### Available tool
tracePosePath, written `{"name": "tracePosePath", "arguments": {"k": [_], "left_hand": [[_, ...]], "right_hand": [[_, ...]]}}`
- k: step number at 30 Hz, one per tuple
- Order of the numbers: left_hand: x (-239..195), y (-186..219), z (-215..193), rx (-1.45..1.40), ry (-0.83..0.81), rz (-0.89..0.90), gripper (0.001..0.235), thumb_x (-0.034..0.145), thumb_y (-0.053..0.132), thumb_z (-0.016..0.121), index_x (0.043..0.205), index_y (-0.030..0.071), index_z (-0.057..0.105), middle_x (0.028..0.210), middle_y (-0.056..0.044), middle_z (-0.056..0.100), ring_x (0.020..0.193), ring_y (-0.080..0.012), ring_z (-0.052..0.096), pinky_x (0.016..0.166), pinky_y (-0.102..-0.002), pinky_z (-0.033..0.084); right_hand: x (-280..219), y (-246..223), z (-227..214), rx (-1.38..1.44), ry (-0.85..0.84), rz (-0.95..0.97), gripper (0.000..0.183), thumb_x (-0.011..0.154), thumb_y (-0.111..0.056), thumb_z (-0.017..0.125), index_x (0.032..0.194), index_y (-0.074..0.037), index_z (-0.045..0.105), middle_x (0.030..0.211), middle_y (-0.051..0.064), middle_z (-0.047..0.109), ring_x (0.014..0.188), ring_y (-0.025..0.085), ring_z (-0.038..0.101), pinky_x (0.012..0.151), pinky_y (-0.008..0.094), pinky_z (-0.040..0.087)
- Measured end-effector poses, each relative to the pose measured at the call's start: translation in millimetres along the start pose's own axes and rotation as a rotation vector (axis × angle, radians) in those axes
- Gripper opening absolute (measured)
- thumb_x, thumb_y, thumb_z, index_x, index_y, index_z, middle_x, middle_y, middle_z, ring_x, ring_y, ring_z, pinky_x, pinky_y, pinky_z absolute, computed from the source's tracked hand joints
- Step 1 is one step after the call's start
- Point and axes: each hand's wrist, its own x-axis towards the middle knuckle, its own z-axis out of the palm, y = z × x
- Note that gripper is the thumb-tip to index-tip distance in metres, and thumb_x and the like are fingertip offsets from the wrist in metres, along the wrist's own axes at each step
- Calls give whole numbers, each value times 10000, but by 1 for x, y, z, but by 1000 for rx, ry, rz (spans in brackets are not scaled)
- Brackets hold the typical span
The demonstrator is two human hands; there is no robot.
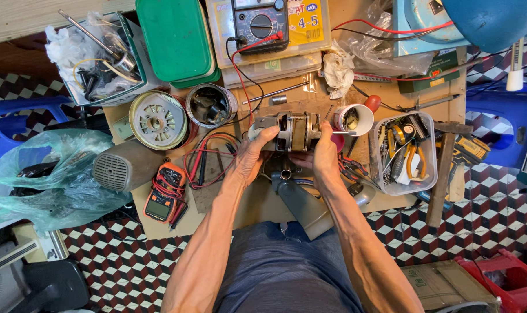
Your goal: The person disassembles a small motor or fan housing, applies liquid from a plastic bottle to internal components, and uses a screwdriver to adjust parts. The person then reassembles the housing and inspects the unit.
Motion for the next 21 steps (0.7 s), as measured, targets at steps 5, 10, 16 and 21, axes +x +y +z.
{"name": "tracePosePath", "arguments": {"k": [5, 10, 16, 21], "left_hand": [[3, -2, 3, -111, -22, -25, 642, 748, 421, 821, 1268, 94, 634, 1224, -53, 657, 1119, -202, 592, 936, -425, 481], [3, -6, -1, -143, -25, -11, 589, 777, 404, 822, 1248, 102, 639, 1196, -45, 658, 1111, -202, 577, 948, -415, 456], [0, -9, -4, -84, -2, 29, 577, 761, 382, 831, 1242, 139, 625, 1217, -3, 630, 1163, -171, 542, 989, -434, 432], [0, -6, -3, -113, -5, 38, 642, 777, 436, 816, 1301, 140, 593, 1248, -8, 623, 1171, -180, 547, 982, -424, 442]], "right_hand": [[-6, 2, 4, -95, 30, -169, 871, 957, -651, 249, 1219, 71, 659, 1083, 233, 746, 925, 325, 755, 819, 449, 645], [-4, -2, 5, -88, 11, -182, 856, 974, -639, 272, 1186, 83, 679, 1071, 240, 750, 923, 314, 759, 817, 445, 651], [1, -3, 4, -66, -1, -68, 845, 957, -643, 256, 1205, 63, 649, 1040, 251, 747, 887, 352, 764, 792, 454, 651], [11, 3, -2, -88, -48, -30, 915, 943, -679, 263, 1242, 98, 643, 1063, 287, 746, 915, 390, 763, 814, 452, 652]]}}
